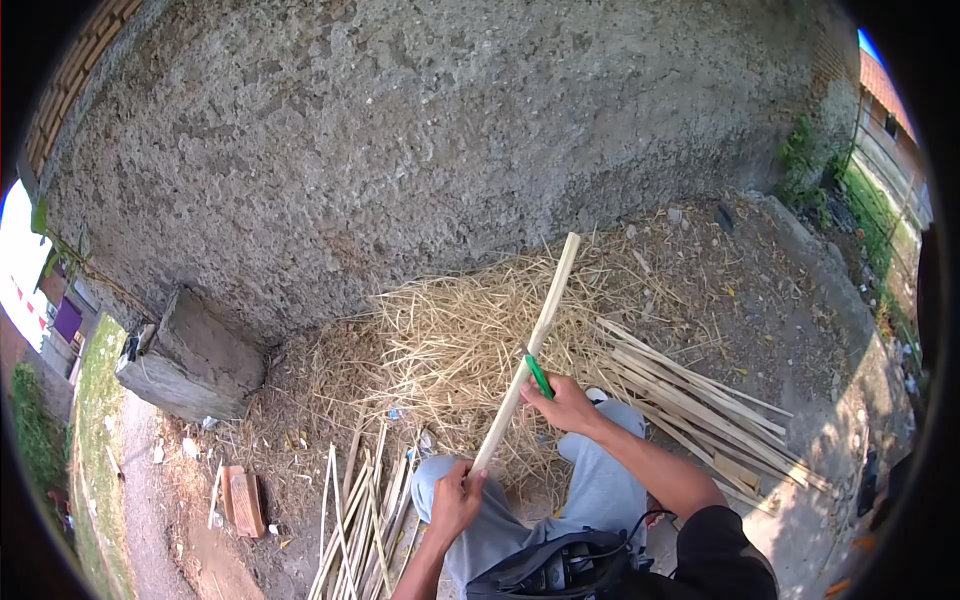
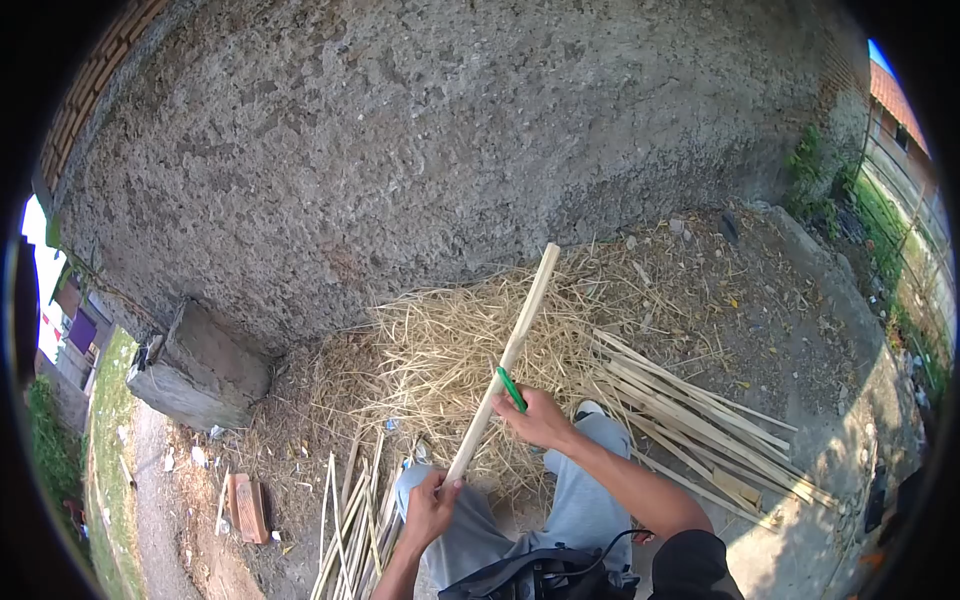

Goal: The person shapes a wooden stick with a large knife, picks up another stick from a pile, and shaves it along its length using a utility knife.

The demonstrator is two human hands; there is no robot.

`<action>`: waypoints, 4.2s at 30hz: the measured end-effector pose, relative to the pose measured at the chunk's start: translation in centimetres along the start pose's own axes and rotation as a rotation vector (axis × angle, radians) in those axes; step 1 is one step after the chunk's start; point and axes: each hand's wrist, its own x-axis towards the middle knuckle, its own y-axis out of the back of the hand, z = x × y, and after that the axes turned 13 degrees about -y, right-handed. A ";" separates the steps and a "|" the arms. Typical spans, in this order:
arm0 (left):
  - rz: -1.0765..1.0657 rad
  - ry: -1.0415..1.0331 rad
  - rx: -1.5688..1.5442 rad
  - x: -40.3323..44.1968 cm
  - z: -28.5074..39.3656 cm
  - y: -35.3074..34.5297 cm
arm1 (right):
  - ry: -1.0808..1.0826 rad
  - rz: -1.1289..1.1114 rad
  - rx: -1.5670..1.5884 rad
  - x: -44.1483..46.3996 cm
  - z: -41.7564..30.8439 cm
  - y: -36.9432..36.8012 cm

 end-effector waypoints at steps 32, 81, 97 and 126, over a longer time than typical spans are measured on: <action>0.029 -0.056 0.683 -7.1 0.2 1.2 | 0.339 0.043 0.833 1.2 -1.7 -0.5; -0.015 -0.013 -0.150 1.7 1.4 2.1 | -0.027 -0.124 0.331 -2.6 -1.0 -4.2; -0.030 -0.155 -0.020 3.7 2.5 -0.6 | -0.014 -0.077 0.446 -2.4 -1.1 -6.3; -0.260 -0.055 -0.367 6.8 -3.7 -2.8 | -0.039 0.254 0.397 6.9 0.3 -1.9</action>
